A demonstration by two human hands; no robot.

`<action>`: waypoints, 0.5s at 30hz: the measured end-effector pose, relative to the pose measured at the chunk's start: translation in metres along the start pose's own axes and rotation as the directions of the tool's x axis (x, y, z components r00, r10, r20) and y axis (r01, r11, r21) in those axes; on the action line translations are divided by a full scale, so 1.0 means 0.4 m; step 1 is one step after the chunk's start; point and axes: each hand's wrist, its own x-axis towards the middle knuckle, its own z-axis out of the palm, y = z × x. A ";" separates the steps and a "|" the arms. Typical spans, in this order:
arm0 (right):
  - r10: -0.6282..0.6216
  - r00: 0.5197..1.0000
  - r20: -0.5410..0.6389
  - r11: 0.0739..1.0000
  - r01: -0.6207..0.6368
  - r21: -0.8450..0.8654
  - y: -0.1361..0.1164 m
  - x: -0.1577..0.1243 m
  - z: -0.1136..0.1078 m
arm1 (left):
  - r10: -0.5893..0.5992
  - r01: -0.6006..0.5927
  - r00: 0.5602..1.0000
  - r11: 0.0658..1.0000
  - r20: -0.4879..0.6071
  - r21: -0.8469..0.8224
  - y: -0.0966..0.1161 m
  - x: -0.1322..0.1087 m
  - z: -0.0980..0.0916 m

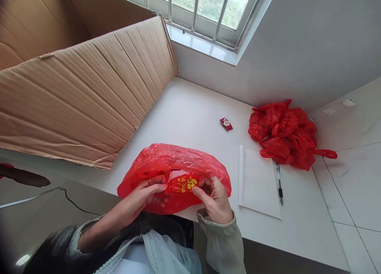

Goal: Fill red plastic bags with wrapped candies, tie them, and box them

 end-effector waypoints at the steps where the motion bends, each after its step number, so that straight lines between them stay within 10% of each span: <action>1: -0.013 1.000 0.023 1.000 0.013 0.008 -0.006 -0.002 -0.003 | -0.014 0.014 1.000 1.000 0.015 -0.017 -0.001 0.004 0.002; 7: -0.037 0.986 0.164 0.999 0.035 0.018 -0.053 -0.016 -0.017 | -0.067 0.109 0.977 0.972 0.201 -0.209 -0.014 0.042 0.025; 15: -0.005 0.999 0.049 0.999 0.007 -0.042 -0.048 -0.017 -0.029 | 0.121 -0.117 0.992 0.989 0.034 -0.095 -0.008 0.034 0.063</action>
